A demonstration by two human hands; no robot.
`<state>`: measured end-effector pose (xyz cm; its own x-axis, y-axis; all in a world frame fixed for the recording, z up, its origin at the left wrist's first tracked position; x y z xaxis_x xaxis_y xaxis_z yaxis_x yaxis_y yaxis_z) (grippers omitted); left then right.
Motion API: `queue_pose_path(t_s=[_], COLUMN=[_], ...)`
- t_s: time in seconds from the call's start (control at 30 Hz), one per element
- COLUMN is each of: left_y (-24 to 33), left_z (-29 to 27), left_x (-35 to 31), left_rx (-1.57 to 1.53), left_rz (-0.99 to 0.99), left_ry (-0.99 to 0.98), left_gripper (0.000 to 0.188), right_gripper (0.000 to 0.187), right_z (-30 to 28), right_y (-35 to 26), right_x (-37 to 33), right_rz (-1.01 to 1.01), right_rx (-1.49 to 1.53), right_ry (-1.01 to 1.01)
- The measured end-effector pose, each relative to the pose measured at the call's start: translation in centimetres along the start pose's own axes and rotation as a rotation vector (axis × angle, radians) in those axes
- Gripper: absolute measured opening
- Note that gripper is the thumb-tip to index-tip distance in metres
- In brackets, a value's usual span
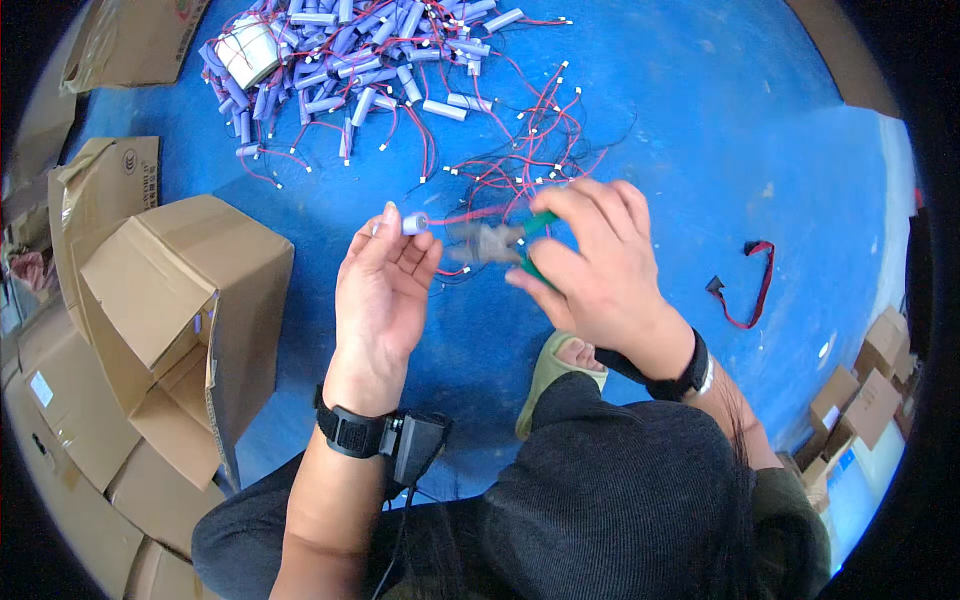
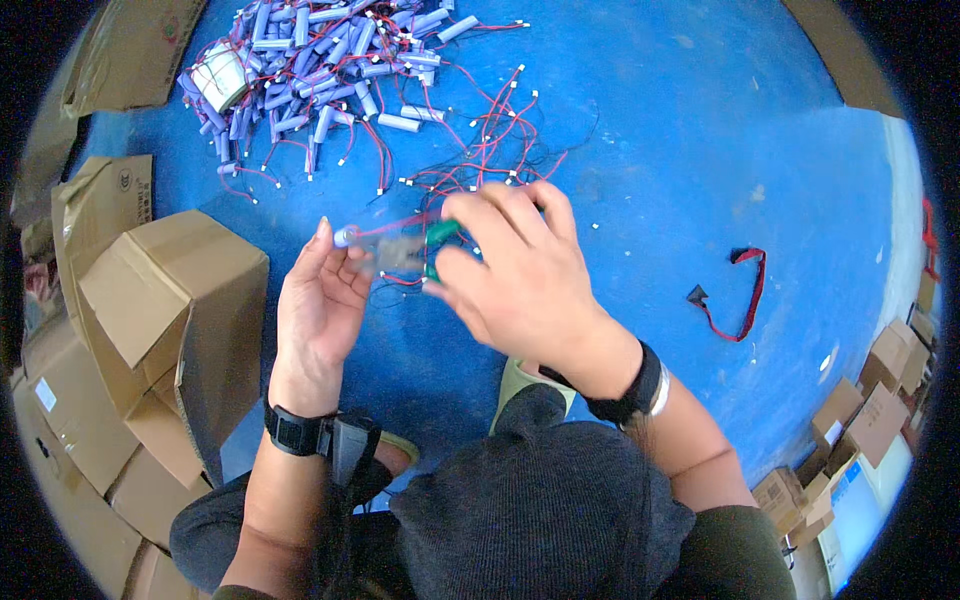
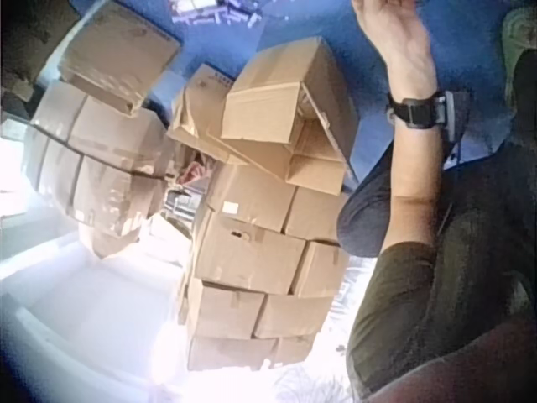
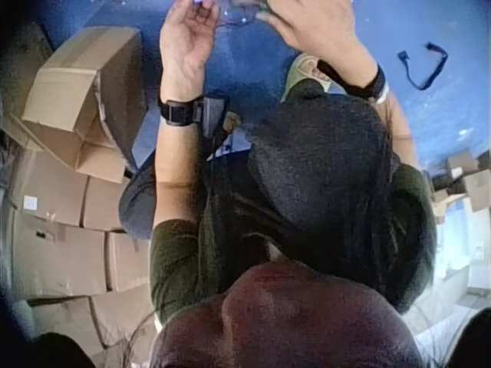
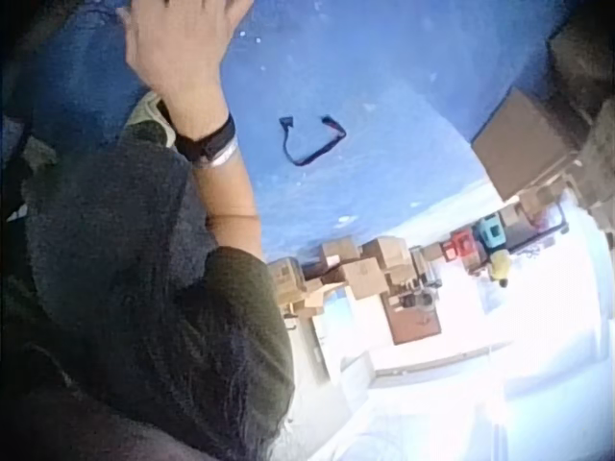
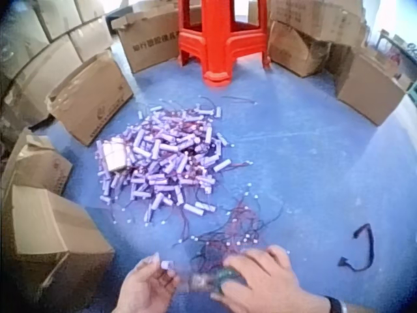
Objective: Sort and process small purple batteries with attached wires using pliers, then stand up and turn on a standing fan.
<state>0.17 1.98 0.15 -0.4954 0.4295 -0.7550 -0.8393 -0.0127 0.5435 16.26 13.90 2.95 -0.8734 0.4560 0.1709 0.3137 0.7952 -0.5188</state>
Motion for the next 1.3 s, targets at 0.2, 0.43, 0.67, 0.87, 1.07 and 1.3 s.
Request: queue_pose_path(t_s=[0.2,0.43,0.67,0.87,1.07,1.3], left_y=[-0.1,-0.5,0.1,0.7,-0.8,-3.4], left_z=[0.7,0.9,0.8,1.4,5.2,5.9], left_x=[-0.7,-0.7,-0.9,-0.3,0.9,1.2], left_rx=[-0.098,-0.114,0.042,1.365,1.595,0.913], left_rz=[0.011,-0.020,0.020,0.574,0.605,0.013], left_ry=[-0.080,-0.204,-0.306,-0.246,-0.137,-0.033], left_gripper=[0.014,0.012,0.011,0.024,0.038,0.037], right_gripper=[0.028,0.029,0.028,0.023,0.019,0.022], right_z=[2.2,2.9,3.0,5.0,4.6,0.6], right_y=[0.3,-0.1,-0.6,0.0,1.8,8.4], right_x=[-0.9,-0.3,-0.2,-1.1,-1.0,-1.5], right_rz=[0.174,0.206,0.258,0.281,0.380,0.909], right_rx=[0.220,0.297,0.269,0.032,-0.241,-0.480], right_ry=[-0.108,-0.087,-0.102,-0.108,-0.016,-0.068])
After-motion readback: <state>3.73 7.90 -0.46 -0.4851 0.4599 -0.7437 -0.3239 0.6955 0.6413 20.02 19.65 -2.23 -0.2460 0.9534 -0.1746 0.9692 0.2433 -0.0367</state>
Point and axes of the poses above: each hand's wrist, its own x-axis towards the middle knuckle, its own z-axis out of the palm, y = z × x, the point moved 1 cm from there along x, towards the middle knuckle, and after that the axes turned 4 degrees about z, right-handed, at the moved point
